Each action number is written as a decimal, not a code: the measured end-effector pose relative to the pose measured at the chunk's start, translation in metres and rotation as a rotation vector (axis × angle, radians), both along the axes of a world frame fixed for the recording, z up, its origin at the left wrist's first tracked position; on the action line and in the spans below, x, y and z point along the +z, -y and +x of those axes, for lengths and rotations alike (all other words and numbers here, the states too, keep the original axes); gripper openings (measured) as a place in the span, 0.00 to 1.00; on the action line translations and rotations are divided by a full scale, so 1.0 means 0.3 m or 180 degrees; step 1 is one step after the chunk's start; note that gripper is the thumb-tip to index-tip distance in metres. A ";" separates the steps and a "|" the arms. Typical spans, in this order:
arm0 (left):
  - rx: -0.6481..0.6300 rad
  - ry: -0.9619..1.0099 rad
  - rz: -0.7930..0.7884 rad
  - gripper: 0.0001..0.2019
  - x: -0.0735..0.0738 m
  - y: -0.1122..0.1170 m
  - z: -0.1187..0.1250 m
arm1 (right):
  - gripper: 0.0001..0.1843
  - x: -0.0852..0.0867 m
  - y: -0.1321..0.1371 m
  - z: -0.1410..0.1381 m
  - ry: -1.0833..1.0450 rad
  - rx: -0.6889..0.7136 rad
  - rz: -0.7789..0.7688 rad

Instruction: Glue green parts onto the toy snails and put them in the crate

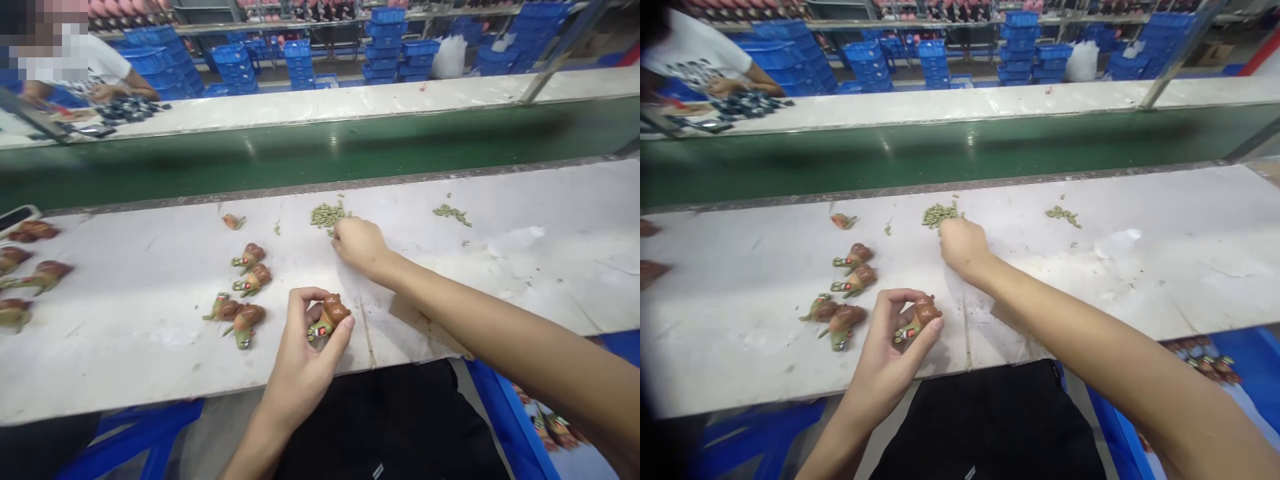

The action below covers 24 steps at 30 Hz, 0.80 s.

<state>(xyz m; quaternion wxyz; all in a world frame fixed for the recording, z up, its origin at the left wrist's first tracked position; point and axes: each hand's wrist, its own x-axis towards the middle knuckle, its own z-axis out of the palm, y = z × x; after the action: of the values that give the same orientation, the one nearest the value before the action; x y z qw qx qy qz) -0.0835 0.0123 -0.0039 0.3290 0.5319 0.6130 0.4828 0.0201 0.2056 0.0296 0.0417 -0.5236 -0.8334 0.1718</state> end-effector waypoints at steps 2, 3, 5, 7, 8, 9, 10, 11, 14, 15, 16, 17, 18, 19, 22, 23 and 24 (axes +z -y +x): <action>0.0048 -0.0517 0.0261 0.12 -0.023 -0.015 -0.007 | 0.07 0.026 0.001 0.013 -0.0075 0.0006 -0.0019; 0.0027 -0.0849 0.0419 0.12 -0.036 -0.026 -0.014 | 0.07 0.044 0.006 0.029 -0.0123 -0.0005 -0.0015; -0.0056 -0.1489 0.0736 0.12 -0.065 -0.052 -0.032 | 0.10 0.082 0.037 0.085 -0.0235 -0.0041 0.0046; -0.0111 -0.1909 0.0944 0.11 -0.094 -0.069 -0.050 | 0.13 0.113 0.097 0.181 -0.0690 -0.0123 0.0293; -0.0103 -0.2010 0.0981 0.11 -0.106 -0.073 -0.057 | 0.12 0.120 0.133 0.244 -0.1059 -0.0228 0.0531; -0.0072 -0.2056 0.0981 0.10 -0.117 -0.073 -0.063 | 0.09 0.119 0.169 0.316 -0.1538 -0.0407 0.0859; -0.0035 -0.2067 0.0950 0.10 -0.126 -0.073 -0.068 | 0.05 0.110 0.199 0.394 -0.1975 -0.0702 0.1283; -0.0039 -0.2075 0.0895 0.10 -0.133 -0.072 -0.072 | 0.03 0.090 0.221 0.474 -0.2238 -0.1180 0.1737; -0.0139 -0.2195 0.0780 0.12 -0.149 -0.076 -0.085 | 0.15 -0.011 0.234 0.689 -0.2546 -0.2686 0.2199; -0.0165 -0.2273 0.0783 0.12 -0.154 -0.080 -0.090 | 0.20 -0.051 0.225 0.743 -0.2547 -0.2908 0.2073; -0.0182 -0.2354 0.0793 0.12 -0.160 -0.087 -0.094 | 0.25 -0.089 0.213 0.786 -0.2531 -0.3021 0.1888; -0.0164 -0.2425 0.0804 0.12 -0.166 -0.094 -0.097 | 0.29 -0.124 0.198 0.819 -0.2501 -0.3043 0.1699; -0.0136 -0.2475 0.0810 0.13 -0.173 -0.102 -0.100 | 0.33 -0.154 0.182 0.845 -0.2469 -0.3034 0.1549; -0.0088 -0.2494 0.0820 0.13 -0.181 -0.110 -0.102 | 0.35 -0.178 0.167 0.864 -0.2445 -0.3041 0.1433; -0.0002 -0.2372 0.0761 0.14 -0.201 -0.124 -0.105 | 0.34 -0.208 0.131 0.892 -0.2410 -0.3043 0.1243; -0.0015 -0.2286 0.0716 0.14 -0.205 -0.125 -0.105 | 0.32 -0.206 0.126 0.893 -0.2414 -0.3009 0.1216; -0.0042 -0.2160 0.0657 0.14 -0.208 -0.124 -0.104 | 0.30 -0.200 0.125 0.891 -0.2431 -0.2952 0.1196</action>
<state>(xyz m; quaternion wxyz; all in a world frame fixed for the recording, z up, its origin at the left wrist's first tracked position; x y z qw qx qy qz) -0.1147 0.0494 -0.0662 0.0543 0.6963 0.6319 0.3359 0.2875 0.1680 -0.0305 0.4979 -0.7160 -0.4620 0.1613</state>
